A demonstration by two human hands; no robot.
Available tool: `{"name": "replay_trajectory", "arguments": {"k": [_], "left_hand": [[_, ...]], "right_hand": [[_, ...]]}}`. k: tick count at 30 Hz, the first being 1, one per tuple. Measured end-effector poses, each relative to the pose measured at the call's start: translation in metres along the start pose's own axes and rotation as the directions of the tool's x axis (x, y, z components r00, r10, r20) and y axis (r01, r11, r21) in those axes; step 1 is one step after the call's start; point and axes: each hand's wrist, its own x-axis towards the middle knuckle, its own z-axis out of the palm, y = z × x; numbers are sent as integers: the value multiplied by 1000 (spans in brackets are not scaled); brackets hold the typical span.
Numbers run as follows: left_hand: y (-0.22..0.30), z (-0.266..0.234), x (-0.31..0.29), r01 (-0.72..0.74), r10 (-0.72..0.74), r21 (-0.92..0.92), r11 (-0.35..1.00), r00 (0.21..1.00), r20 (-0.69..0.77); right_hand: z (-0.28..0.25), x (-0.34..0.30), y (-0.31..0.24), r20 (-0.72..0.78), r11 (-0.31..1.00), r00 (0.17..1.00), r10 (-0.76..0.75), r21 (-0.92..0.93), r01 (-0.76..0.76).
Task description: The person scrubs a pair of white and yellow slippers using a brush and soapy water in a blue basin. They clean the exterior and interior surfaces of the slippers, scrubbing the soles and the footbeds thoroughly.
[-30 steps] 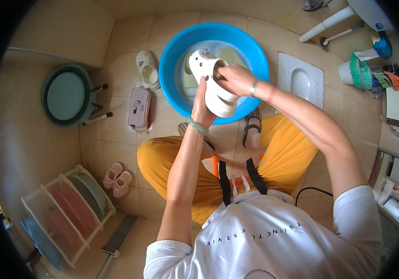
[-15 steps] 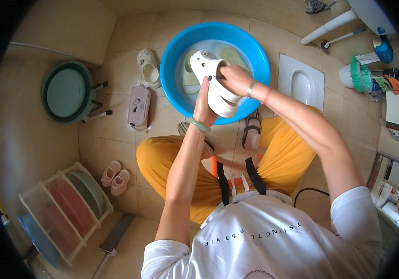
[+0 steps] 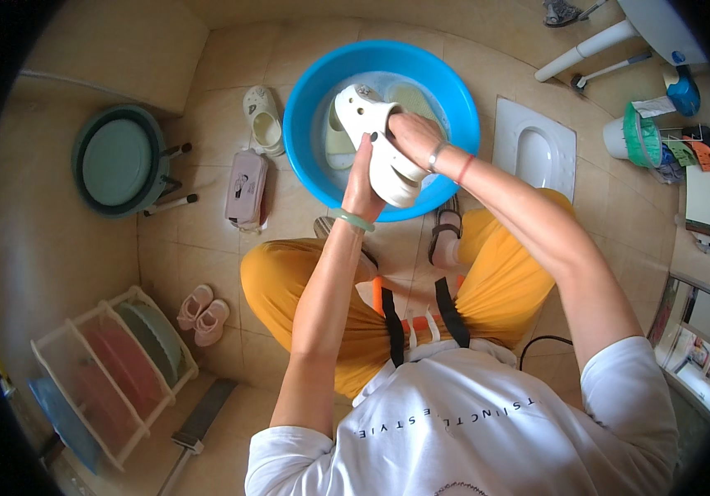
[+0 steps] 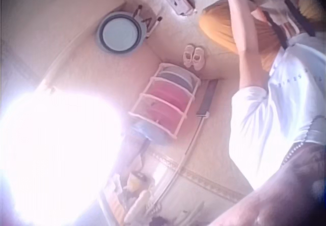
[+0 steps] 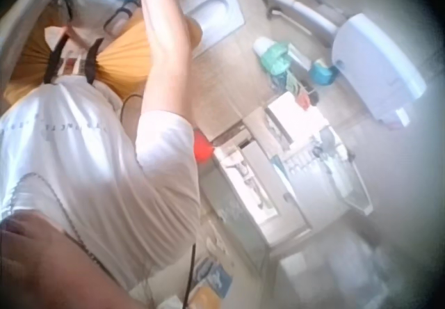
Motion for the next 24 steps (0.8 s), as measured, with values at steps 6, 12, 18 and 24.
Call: {"name": "replay_trajectory", "arguments": {"k": [6,12,18,24], "left_hand": [[28,-21,-13,-44,44,-13,999,999,-6],[-5,4,-6,25,-24,-105,994,1000,18],[8,-17,1,-8,8,2,1000,1000,-11],[13,-30,-1,-3,2,-64,998,1000,-14]], "right_hand": [[-33,-55,-19,169,939,969,-178,325,116],[-11,2,-9,51,997,997,59,-43,-57],[-9,-11,-3,95,983,993,-65,178,47],[-14,-36,-2,126,960,986,-108,272,70]]}}
